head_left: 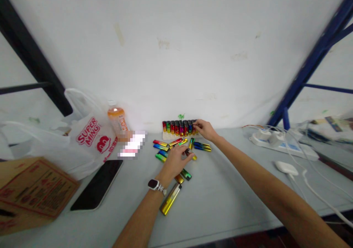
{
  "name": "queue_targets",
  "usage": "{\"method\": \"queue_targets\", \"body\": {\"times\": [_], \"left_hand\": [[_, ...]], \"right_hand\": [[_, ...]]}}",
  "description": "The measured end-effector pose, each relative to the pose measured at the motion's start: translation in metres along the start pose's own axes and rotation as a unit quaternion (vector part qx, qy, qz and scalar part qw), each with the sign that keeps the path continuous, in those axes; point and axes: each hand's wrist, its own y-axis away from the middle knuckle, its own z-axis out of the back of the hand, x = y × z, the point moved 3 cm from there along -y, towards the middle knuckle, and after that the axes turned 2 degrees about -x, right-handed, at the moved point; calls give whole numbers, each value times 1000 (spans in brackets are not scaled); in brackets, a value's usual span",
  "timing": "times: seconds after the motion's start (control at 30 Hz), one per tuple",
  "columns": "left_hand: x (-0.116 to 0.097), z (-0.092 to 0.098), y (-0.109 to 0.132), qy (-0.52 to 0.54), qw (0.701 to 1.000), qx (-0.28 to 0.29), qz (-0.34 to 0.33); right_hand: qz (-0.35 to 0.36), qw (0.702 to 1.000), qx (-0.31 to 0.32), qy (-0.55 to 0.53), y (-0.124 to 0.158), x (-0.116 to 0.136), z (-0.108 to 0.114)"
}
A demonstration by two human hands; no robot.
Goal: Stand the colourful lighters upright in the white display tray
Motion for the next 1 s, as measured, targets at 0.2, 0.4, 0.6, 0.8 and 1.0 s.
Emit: {"method": "queue_targets", "body": {"times": [0.2, 0.4, 0.6, 0.8, 1.0], "left_hand": [[-2, 1, 0, 24, 999, -32, 17], [-3, 0, 0, 66, 996, -60, 18], [-12, 5, -2, 106, 990, -94, 17], [-18, 11, -1, 104, 988, -115, 21], [-9, 9, 0, 64, 995, -78, 27]], "right_hand": [[6, 989, -45, 142, 11, 15, 3], [-22, 998, -64, 9, 39, 68, 0], [-205, 922, 78, -319, 82, 97, -35], [-341, 816, 63, -463, 94, 103, -43], [-395, 804, -37, -443, 96, 95, -31]]}}
